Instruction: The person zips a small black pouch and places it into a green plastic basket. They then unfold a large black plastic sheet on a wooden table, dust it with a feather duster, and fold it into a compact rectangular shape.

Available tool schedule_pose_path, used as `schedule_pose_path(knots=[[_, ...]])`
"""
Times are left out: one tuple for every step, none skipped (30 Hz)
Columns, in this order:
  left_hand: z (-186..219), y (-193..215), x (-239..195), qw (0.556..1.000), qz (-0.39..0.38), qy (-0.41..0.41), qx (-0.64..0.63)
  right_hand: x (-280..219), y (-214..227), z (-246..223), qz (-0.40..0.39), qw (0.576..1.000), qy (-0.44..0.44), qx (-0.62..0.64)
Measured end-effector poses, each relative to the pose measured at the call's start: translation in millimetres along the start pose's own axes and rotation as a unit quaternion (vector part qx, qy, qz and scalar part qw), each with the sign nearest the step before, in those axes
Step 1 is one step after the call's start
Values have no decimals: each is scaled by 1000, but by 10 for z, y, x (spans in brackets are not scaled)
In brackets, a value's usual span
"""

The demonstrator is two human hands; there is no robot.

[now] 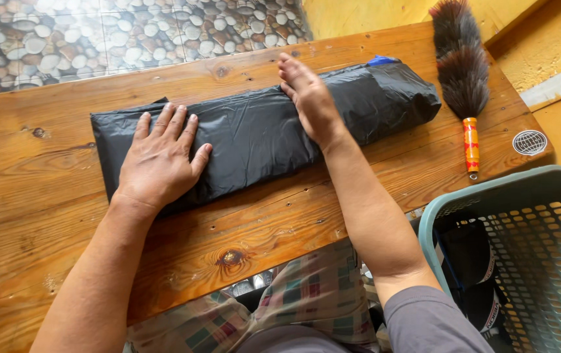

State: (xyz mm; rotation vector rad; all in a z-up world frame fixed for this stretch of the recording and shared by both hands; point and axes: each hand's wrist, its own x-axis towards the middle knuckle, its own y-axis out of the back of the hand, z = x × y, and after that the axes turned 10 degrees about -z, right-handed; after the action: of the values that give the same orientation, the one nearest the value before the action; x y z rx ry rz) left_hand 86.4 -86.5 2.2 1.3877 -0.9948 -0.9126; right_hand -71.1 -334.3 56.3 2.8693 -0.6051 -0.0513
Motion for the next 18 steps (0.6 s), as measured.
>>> schedule_pose_path(knots=[[-3, 1, -2, 1000, 2, 0, 2, 4, 77, -36, 64, 984, -19, 165], [-5, 1, -15, 1000, 3, 1, 4, 5, 147, -71, 127, 937, -37, 324], [2, 5, -15, 1000, 2, -1, 3, 16, 266, 18, 129, 937, -38, 324], [4, 15, -16, 1000, 3, 0, 6, 32, 381, 102, 150, 910, -37, 386], [4, 29, -22, 1000, 3, 2, 9, 45, 493, 181, 170, 878, -36, 446], [5, 16, -19, 1000, 4, 2, 10, 40, 576, 206, 170, 878, -35, 446], [4, 5, -20, 1000, 11, 2, 13, 34, 655, 228, 181, 863, -26, 472], [-1, -3, -23, 1000, 19, 3, 16, 34, 731, 246, 192, 846, -15, 497], [0, 0, -13, 1000, 20, 4, 16, 30, 826, 301, 191, 846, -15, 497], [1, 0, -8, 1000, 7, 6, 6, 38, 919, 350, 218, 819, -6, 531], [-3, 1, -6, 1000, -6, 8, -4, 48, 1007, 395, 244, 789, 3, 564], [10, 0, -8, 1000, -5, 13, -4, 49, 1078, 442, 239, 791, 2, 564], [18, -2, -10, 1000, -2, 10, -13, 56, 1145, 488, 245, 773, 2, 585], [9, -4, -13, 1000, 2, 10, -22, 104, 1203, 530, 248, 755, 2, 607], [1, 19, 10, 1000, 4, 18, -21, 144, 1283, 514, 240, 758, 1, 607], [7, 23, 5, 999, -10, 18, -34, 146, 1343, 544, 266, 769, 1, 581], [12, 18, 8, 998, -24, 18, -48, 155, 1407, 585, 292, 780, 1, 554], [16, 5, 3, 998, -29, 25, -49, 175, 1460, 663, 287, 780, -6, 556]])
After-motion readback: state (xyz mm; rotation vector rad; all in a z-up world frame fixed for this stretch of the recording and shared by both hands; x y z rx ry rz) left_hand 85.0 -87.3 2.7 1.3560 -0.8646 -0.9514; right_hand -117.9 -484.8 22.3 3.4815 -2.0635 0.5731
